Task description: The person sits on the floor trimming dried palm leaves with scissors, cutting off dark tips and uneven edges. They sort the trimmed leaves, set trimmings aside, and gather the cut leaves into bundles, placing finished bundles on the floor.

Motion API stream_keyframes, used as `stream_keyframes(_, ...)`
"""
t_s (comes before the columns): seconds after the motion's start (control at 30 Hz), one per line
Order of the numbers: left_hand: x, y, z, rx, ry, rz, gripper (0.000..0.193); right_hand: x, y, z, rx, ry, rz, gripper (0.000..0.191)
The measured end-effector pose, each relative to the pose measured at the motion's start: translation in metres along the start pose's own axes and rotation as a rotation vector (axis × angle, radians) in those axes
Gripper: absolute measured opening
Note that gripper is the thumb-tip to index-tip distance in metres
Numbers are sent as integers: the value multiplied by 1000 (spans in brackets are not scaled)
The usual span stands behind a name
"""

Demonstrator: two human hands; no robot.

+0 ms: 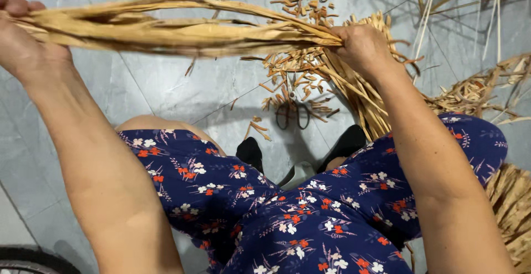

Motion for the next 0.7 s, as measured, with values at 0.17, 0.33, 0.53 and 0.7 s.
stream_keyframes(0.17, 50, 11, -23, 313, 148, 784, 16, -11, 40, 9, -171, -45, -243, 28)
stream_keyframes(0.33, 108, 84, -81, -238, 374, 1129, 19, -17, 80, 10, -245, -26, -338, 22)
stream_keyframes(0.53, 178, 145, -164, -723, 652, 700, 33, -21, 108, 18, -289, -137, -301, 20)
stream_keyframes(0.7, 190, 164, -204, -875, 690, 561, 41, -29, 108, 19, -279, -336, -144, 5)
Point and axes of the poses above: each hand's wrist, its own z-axis towards the middle knuckle, its own x-axis out of the palm, y = z × x, the point moved 6 cm from there along z, towards the middle knuckle, and after that the axes turned 4 degrees about -x, right-handed, at the moved point
